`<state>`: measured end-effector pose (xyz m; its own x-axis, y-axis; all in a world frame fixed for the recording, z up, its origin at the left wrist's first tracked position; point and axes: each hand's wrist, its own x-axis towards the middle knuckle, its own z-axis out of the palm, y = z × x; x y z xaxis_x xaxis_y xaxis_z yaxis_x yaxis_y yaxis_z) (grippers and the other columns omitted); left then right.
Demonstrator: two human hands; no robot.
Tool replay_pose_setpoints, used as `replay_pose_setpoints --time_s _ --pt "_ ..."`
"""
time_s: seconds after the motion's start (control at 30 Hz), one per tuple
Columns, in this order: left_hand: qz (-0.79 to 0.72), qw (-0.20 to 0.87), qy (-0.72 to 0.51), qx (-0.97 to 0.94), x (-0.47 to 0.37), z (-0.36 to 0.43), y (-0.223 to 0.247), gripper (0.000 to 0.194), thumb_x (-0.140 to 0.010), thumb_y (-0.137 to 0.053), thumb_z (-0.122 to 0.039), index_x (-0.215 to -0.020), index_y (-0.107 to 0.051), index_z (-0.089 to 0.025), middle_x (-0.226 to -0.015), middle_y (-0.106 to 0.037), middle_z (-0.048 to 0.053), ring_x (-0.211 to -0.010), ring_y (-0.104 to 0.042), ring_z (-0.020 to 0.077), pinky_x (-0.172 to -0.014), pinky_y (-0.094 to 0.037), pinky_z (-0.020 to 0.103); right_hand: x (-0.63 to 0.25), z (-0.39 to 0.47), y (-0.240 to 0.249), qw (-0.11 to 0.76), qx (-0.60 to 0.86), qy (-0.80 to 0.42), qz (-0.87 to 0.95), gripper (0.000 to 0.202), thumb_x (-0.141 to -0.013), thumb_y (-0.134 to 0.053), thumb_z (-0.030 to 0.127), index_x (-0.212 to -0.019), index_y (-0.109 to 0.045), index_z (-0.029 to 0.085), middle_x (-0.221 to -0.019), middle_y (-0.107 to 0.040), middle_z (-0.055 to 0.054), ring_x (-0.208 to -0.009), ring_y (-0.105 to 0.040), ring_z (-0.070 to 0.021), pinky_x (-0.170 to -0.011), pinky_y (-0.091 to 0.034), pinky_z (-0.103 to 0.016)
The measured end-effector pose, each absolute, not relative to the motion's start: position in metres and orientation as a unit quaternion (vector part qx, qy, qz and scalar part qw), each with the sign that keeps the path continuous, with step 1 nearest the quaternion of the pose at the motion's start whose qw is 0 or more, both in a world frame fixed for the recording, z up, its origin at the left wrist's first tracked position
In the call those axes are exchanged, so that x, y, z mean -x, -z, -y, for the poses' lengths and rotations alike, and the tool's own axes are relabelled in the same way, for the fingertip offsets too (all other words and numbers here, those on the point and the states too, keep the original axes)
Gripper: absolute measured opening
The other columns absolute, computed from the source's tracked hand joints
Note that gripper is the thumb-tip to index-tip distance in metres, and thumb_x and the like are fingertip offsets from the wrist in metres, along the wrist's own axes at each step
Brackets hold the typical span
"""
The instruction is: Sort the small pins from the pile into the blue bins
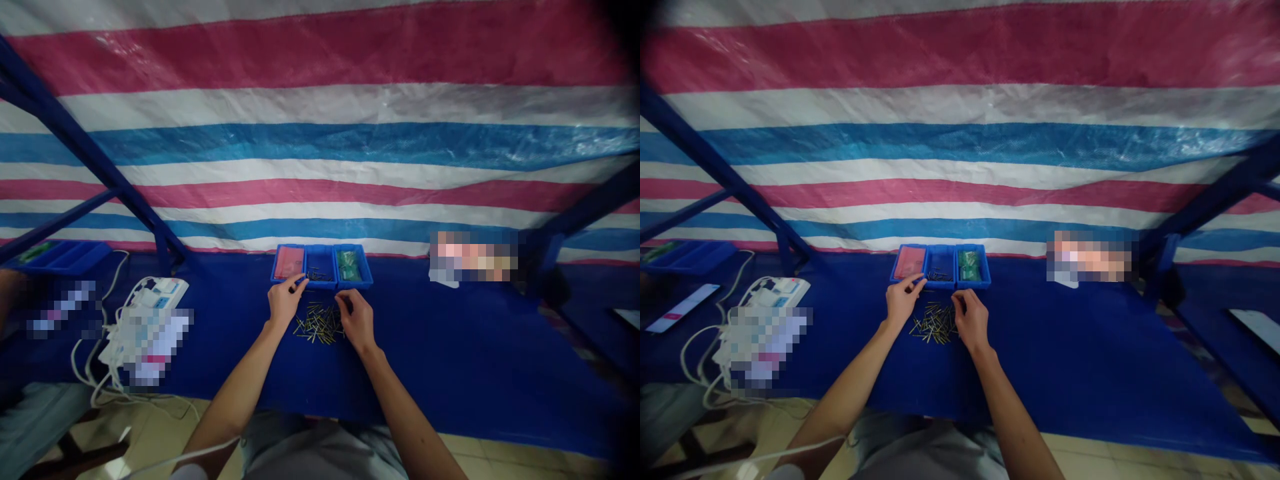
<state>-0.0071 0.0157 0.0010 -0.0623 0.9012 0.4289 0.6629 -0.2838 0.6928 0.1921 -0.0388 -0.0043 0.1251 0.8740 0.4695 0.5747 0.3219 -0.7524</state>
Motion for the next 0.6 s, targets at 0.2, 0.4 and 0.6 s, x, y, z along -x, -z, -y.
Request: replay_pose_setpoints --time_s 0.2,0.4,0.6 --pt "-0.495 0.165 -0.412 -0.747 0.011 -0.007 0.001 0.031 -0.094 -0.060 -0.044 -0.104 -0.079 -0.022 -0.055 -0.058 -0.003 -0.051 -0.049 0.0081 -0.061 -0.041 0.019 -0.215 0.030 0.008 0.463 0.580 -0.167 0.649 0.017 -0.095 -0.052 0.028 -0.091 -0.066 0.020 -0.088 -0.066 -0.006 -0.075 -0.060 -0.0190 -0.071 -0.045 -0.031" --pt "-0.475 0.168 -0.354 -0.788 0.009 -0.005 -0.002 0.026 -0.094 -0.061 -0.040 -0.100 -0.079 -0.023 -0.055 -0.059 -0.004 -0.049 -0.050 0.0071 -0.057 -0.036 0.019 -0.239 0.024 0.013 0.393 0.549 -0.250 0.694 0.017 -0.090 -0.056 0.029 -0.091 -0.071 0.021 -0.089 -0.066 -0.005 -0.073 -0.060 -0.0177 -0.072 -0.047 -0.031" --pt "-0.521 0.129 -0.316 -0.782 0.011 -0.007 0.003 0.024 -0.095 -0.060 -0.038 -0.102 -0.080 -0.026 -0.063 -0.070 0.000 -0.053 -0.057 0.0099 -0.060 -0.038 0.021 -0.246 0.026 0.013 0.349 0.519 -0.293 0.723 0.020 -0.088 -0.060 0.032 -0.098 -0.073 0.021 -0.084 -0.062 -0.004 -0.068 -0.056 -0.0157 -0.066 -0.046 -0.030"
